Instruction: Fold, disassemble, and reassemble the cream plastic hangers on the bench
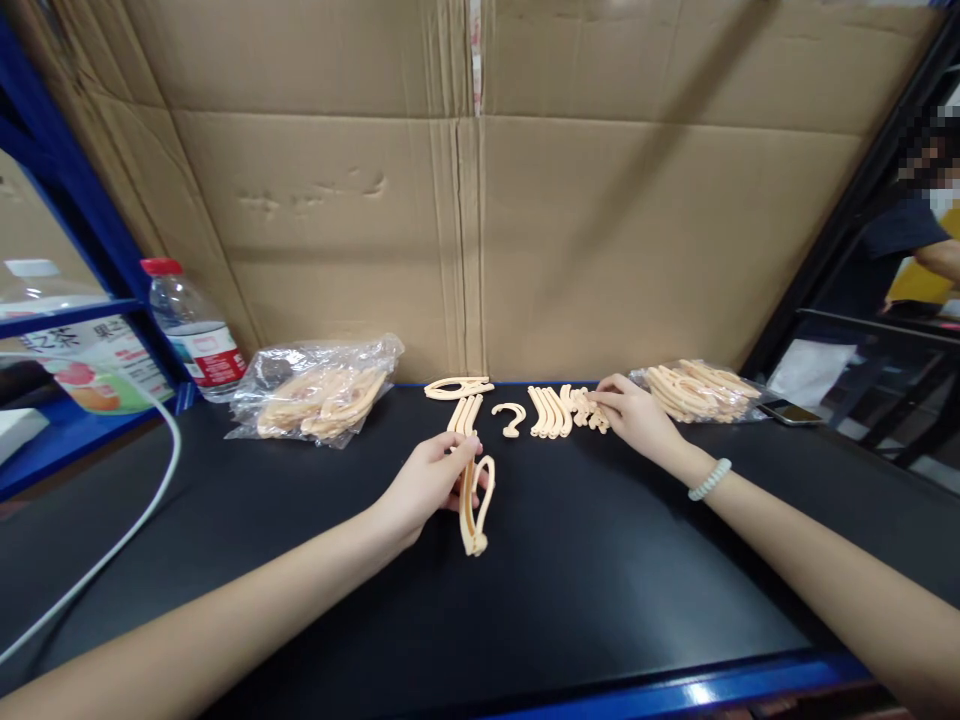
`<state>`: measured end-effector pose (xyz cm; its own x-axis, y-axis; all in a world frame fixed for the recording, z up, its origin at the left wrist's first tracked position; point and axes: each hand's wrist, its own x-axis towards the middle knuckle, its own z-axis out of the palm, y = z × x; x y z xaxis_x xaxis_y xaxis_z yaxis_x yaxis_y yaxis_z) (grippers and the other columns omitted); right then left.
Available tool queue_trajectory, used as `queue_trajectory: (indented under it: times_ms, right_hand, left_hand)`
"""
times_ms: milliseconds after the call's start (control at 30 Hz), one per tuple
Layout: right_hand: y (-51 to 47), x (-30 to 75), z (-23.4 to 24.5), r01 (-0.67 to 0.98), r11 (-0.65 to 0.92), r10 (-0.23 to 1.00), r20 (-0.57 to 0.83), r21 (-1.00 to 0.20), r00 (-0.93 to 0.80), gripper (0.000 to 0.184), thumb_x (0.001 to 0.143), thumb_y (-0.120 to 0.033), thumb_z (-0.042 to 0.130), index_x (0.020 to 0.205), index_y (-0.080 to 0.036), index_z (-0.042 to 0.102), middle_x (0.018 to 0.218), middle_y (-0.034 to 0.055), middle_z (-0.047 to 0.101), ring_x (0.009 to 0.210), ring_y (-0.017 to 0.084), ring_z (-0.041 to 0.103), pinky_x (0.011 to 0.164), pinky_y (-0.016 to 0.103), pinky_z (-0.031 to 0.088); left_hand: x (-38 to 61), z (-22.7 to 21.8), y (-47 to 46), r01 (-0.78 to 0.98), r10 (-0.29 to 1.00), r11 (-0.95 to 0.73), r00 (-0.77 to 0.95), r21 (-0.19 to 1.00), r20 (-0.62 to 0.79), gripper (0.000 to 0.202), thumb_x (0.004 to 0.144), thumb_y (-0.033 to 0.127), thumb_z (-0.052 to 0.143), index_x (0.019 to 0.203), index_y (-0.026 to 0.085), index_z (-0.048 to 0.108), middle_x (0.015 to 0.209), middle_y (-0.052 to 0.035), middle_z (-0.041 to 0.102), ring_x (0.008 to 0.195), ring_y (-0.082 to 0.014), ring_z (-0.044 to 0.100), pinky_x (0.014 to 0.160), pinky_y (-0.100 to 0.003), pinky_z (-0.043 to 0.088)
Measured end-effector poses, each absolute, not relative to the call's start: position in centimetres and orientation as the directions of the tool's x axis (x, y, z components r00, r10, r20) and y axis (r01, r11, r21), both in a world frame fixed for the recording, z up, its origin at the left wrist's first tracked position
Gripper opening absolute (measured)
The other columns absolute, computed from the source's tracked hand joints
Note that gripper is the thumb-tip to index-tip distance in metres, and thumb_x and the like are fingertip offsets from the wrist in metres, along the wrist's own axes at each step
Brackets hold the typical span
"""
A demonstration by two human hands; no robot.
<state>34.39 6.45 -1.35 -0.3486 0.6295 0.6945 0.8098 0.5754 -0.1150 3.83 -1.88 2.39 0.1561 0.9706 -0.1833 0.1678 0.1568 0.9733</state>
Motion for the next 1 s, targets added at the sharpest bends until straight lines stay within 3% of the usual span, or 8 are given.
queue_trajectory:
  times_ms: [167,300,400,500,567,800,933,1000]
  right_hand:
    - [6.8,34.4,-2.2,0.829,0.549,0.667,0.652,-0.104,-0.360,0.031,0.086,-0.011,0.041,0.091,-0.015,0.071,0.095,0.0129,0.062,0.084,0.023,0.061,0.078,0.040,0.053]
    - [5.5,33.3,-1.4,0.817,0.561,0.660,0.667,-0.130,-0.347,0.036,0.084,-0.006,0.038,0.105,-0.014,0.066,0.100,0.0130,0.062,0.092,0.024,0.062,0.083,0.042,0.053]
    - [2.7,30.7,0.2,0.701,0.693,0.573,0.720,-0.169,-0.393,0.035,0.087,-0.011,0.045,0.118,-0.018,0.059,0.109,0.0111,0.062,0.101,0.023,0.060,0.089,0.042,0.052]
    - [-1.0,27.5,1.5,0.525,0.851,0.400,0.684,-0.030,-0.610,0.040,0.088,-0.018,0.052,0.128,-0.019,0.052,0.123,0.0128,0.058,0.116,0.024,0.053,0.098,0.044,0.046]
    - [-3.0,25.9,1.8,0.431,0.898,0.298,0.597,0.089,-0.745,0.039,0.090,-0.022,0.053,0.128,-0.017,0.052,0.124,0.0142,0.059,0.113,0.024,0.054,0.096,0.044,0.046]
    - [-3.7,24.7,0.6,0.422,0.864,0.247,0.497,0.275,-0.832,0.023,0.095,-0.024,0.049,0.109,-0.014,0.063,0.096,0.0103,0.067,0.085,0.020,0.055,0.075,0.036,0.047]
    - [-3.3,24.9,0.4,0.413,0.871,0.229,0.522,0.267,-0.821,0.019,0.095,-0.027,0.050,0.095,-0.015,0.064,0.079,0.0061,0.063,0.082,0.019,0.054,0.080,0.037,0.045]
    - [-3.3,24.9,0.4,0.419,0.883,0.249,0.544,0.211,-0.801,0.019,0.095,-0.028,0.050,0.090,-0.015,0.064,0.076,0.0047,0.062,0.078,0.018,0.054,0.082,0.036,0.044]
  left_hand:
    - [3.9,2.6,-2.2,0.039,0.967,0.196,0.158,0.980,-0.200,0.021,0.093,0.036,0.050,0.088,0.015,0.052,0.067,-0.0026,0.068,0.051,-0.0103,0.060,0.052,-0.022,0.051]
    - [3.7,2.5,-2.3,-0.031,0.984,0.129,0.130,0.991,-0.124,0.024,0.091,0.038,0.055,0.083,0.017,0.048,0.067,0.0002,0.065,0.054,-0.0109,0.062,0.054,-0.024,0.054]
    - [3.5,2.3,-2.2,-0.064,0.994,0.053,0.094,0.997,-0.046,0.026,0.088,0.041,0.058,0.082,0.017,0.047,0.069,0.0008,0.065,0.057,-0.0112,0.063,0.055,-0.025,0.055]
    - [3.4,2.1,-2.2,-0.049,0.998,-0.037,0.051,0.998,0.039,0.028,0.086,0.043,0.060,0.082,0.018,0.047,0.068,0.0014,0.064,0.057,-0.0124,0.064,0.053,-0.025,0.055]
    - [3.5,2.0,-2.4,-0.035,0.995,-0.084,0.050,0.996,0.086,0.029,0.085,0.044,0.060,0.082,0.018,0.046,0.067,0.0021,0.063,0.056,-0.0128,0.063,0.050,-0.024,0.054]
    - [3.8,1.7,-2.8,0.049,0.973,-0.207,0.114,0.977,0.200,0.031,0.088,0.047,0.054,0.082,0.020,0.043,0.068,0.0021,0.063,0.053,-0.0120,0.060,0.049,-0.023,0.052]
    - [3.5,1.3,-2.5,0.230,0.921,-0.388,0.139,0.892,0.364,0.029,0.093,0.042,0.048,0.109,0.019,0.047,0.093,-0.0053,0.065,0.062,-0.0145,0.064,0.053,-0.028,0.055]
    - [3.2,1.2,-2.5,0.435,0.822,-0.550,0.129,0.713,0.555,0.046,0.091,0.039,0.052,0.130,0.020,0.038,0.122,-0.0144,0.057,0.088,-0.0218,0.067,0.071,-0.038,0.058]
